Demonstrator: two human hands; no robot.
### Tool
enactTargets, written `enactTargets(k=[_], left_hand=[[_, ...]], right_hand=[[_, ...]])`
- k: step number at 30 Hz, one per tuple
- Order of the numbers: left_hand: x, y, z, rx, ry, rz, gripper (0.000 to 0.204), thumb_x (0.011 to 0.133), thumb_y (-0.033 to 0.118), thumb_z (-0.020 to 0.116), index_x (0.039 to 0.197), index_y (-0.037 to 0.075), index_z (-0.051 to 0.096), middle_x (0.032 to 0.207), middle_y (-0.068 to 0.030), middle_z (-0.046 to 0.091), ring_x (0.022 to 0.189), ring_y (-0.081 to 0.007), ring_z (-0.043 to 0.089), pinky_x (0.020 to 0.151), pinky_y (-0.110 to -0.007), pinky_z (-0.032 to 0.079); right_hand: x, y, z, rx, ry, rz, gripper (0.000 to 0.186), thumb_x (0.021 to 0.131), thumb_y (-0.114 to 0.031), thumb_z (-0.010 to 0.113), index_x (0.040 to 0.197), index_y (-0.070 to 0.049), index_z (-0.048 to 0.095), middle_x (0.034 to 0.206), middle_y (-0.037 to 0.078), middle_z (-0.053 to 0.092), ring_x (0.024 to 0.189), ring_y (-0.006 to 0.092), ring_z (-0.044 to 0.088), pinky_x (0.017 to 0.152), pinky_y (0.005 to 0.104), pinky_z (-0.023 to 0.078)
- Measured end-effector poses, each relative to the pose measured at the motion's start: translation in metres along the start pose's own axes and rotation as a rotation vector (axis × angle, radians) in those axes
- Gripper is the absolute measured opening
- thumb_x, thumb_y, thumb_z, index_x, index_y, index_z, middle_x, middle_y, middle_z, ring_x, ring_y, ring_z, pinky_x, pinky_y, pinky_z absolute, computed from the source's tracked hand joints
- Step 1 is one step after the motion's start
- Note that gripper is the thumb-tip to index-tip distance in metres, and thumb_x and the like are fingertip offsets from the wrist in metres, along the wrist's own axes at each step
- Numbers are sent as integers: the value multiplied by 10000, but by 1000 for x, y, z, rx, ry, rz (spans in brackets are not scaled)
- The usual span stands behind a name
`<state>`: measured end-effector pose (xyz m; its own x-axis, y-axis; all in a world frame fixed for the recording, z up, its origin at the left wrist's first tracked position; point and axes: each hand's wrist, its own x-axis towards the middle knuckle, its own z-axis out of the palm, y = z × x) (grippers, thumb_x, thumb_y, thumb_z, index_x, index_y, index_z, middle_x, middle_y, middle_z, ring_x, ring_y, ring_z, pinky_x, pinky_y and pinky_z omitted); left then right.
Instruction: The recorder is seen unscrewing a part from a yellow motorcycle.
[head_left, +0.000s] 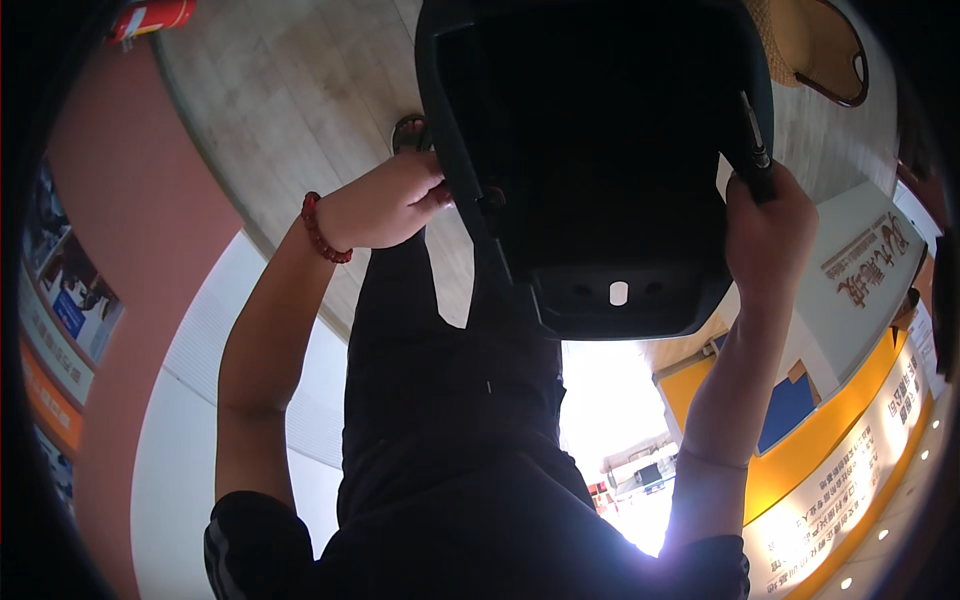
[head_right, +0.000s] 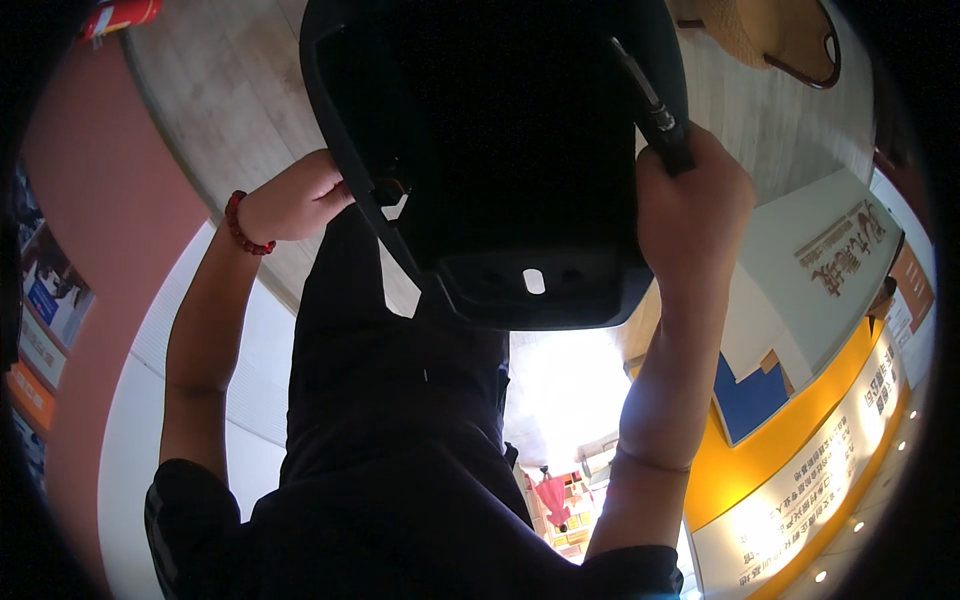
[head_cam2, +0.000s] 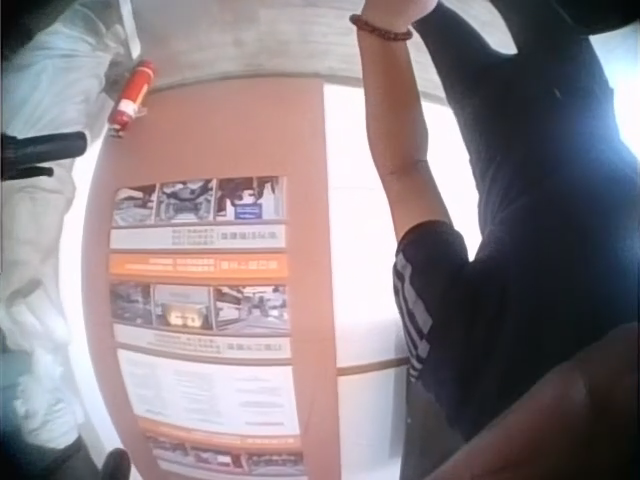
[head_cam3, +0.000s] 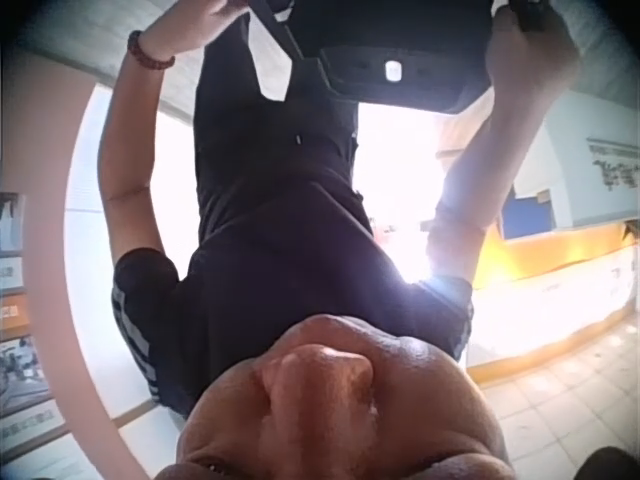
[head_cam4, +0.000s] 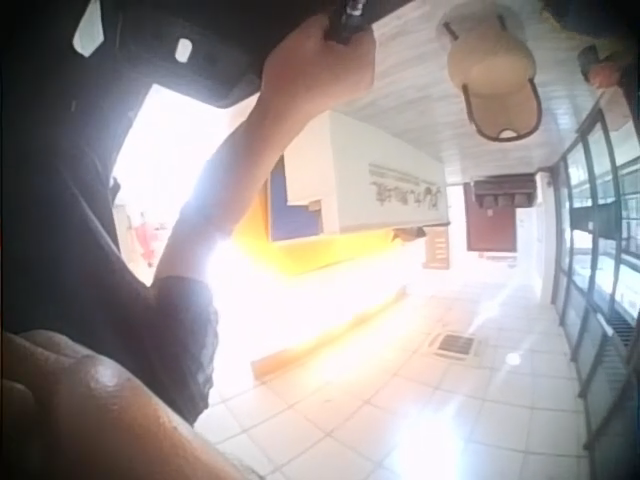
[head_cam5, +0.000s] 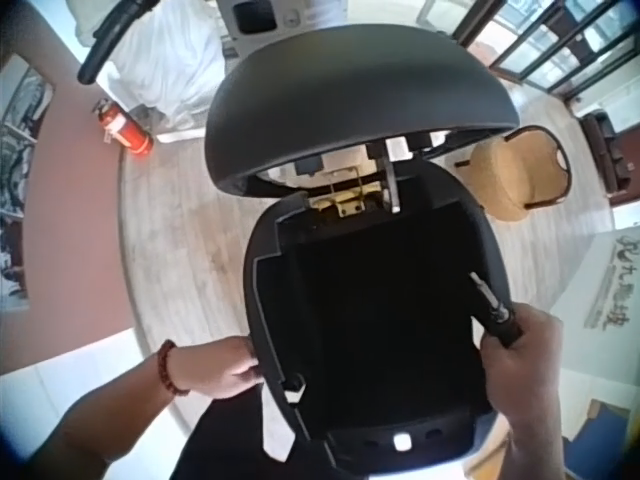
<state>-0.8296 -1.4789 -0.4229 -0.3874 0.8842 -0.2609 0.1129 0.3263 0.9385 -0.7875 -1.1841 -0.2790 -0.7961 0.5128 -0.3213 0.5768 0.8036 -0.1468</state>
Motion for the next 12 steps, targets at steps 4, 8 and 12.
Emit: enactTargets(k=[4,8,12], left_hand=[[6,8,-12,-169,-206,-87,254,928,98,479,1174,37,490,879,-106,622,832,-269,604,780,-346,471],[5,11,-7,-234,-280,-142,337,951,125,437,1282,63,414,848,-101,614,818,-230,607,766,-340,470],[6,15,-12,-229,-393,-316,405,960,149,426,1357,126,350,941,-145,621,887,-218,607,836,-337,454]], right_hand=[[2,0,0,-12,40,11,238,768,-148,579,920,16,658,679,172,619,632,256,623,631,338,458],[4,3,-1,-2,47,55,237,760,-156,579,916,3,660,666,166,614,614,240,611,623,330,453],[4,5,-1,9,64,27,256,751,-174,588,928,-3,663,650,165,608,599,239,602,616,332,451]])
